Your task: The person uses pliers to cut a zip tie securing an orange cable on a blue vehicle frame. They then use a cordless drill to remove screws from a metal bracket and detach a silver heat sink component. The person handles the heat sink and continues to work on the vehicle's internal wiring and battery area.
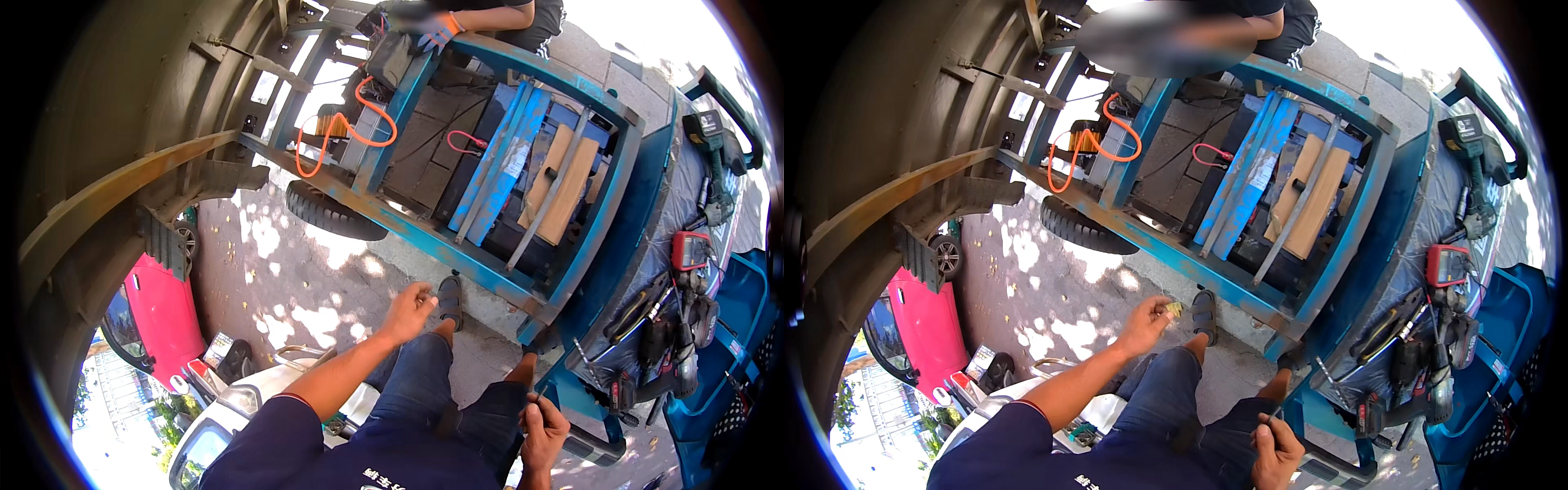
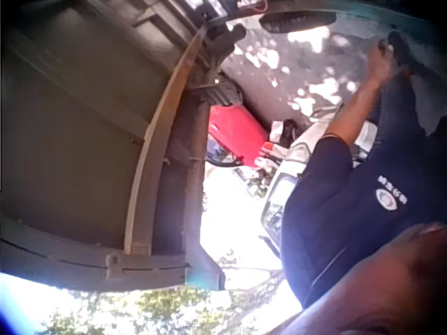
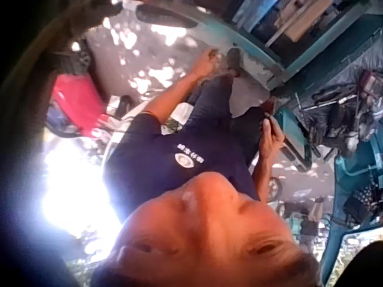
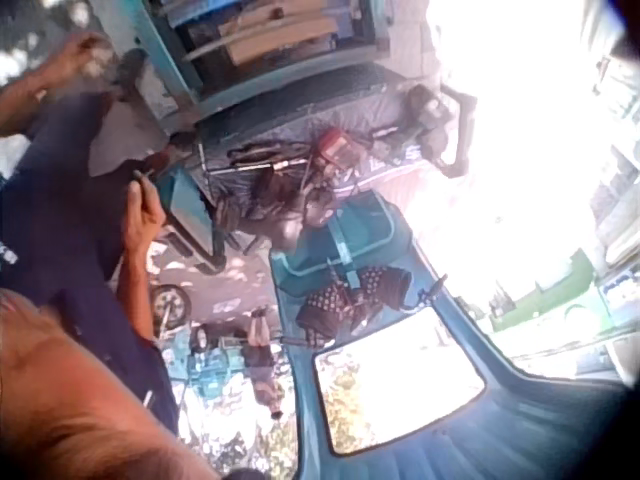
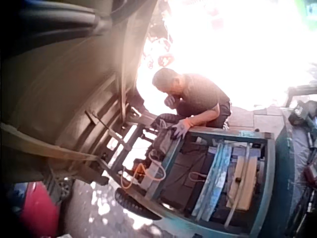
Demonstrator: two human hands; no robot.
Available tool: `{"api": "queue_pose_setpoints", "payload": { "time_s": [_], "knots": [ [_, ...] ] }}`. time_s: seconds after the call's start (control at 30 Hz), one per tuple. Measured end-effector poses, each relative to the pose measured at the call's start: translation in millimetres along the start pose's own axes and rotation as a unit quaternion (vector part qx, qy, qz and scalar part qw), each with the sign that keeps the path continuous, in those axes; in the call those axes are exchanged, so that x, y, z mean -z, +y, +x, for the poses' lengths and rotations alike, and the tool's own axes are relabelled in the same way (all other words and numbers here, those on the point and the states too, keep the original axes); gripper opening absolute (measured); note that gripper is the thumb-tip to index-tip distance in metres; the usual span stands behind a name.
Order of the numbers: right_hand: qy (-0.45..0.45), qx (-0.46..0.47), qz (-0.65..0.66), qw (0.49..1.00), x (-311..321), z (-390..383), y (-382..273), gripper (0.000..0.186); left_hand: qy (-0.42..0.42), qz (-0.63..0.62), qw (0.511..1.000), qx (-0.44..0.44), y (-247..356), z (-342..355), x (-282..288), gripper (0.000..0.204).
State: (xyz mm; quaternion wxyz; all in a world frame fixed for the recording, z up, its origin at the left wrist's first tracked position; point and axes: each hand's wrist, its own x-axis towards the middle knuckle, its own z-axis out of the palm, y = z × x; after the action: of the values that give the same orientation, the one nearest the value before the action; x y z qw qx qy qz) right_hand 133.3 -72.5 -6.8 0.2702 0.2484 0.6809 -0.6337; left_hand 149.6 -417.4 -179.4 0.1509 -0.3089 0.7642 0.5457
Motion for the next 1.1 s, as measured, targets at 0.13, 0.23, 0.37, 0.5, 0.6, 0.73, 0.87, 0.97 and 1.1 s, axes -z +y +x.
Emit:
{"api": "queue_pose_setpoints", "payload": {
  "time_s": [0.13,0.23,0.37,0.5,0.6,0.73,0.87,0.97,1.1],
  "knots": [
    [-0.047,0.010,0.013,0.999,-65.3,2.1,0.8,0.021,0.035,-0.067,0.996,0.052,11.5,24.8,61.5,0.041],
    [-0.052,-0.004,0.023,0.998,-87.2,3.5,0.9,0.021,0.070,-0.095,0.990,0.083,24.9,49.5,100.5,0.042],
    [-0.049,-0.020,0.026,0.998,-93.5,31.4,14.5,0.020,0.138,-0.122,0.982,0.039,59.5,84.9,136.5,0.039],
    [-0.042,-0.014,-0.008,0.999,-103.1,67.6,10.7,0.020,0.243,-0.176,0.948,-0.111,72.0,146.9,194.2,0.033],
    [-0.042,-0.020,-0.014,0.999,-111.7,79.1,2.6,0.021,0.284,-0.234,0.922,-0.124,61.8,206.6,260.6,0.029],
    [-0.008,-0.073,-0.062,0.995,-128.8,95.7,-6.1,0.021,0.288,-0.252,0.920,-0.086,82.9,308.0,323.0,0.026],
    [0.010,-0.106,-0.084,0.991,-156.9,106.8,2.3,0.025,0.253,-0.298,0.920,-0.033,62.2,401.4,368.8,0.026],
    [0.011,-0.142,-0.121,0.982,-177.2,115.7,13.4,0.036,0.209,-0.305,0.929,0.025,59.1,463.8,374.7,0.033],
    [0.009,-0.168,-0.103,0.980,-236.8,125.1,-3.6,0.036,0.137,-0.317,0.935,0.084,44.5,519.6,371.9,0.047]
  ]
}}
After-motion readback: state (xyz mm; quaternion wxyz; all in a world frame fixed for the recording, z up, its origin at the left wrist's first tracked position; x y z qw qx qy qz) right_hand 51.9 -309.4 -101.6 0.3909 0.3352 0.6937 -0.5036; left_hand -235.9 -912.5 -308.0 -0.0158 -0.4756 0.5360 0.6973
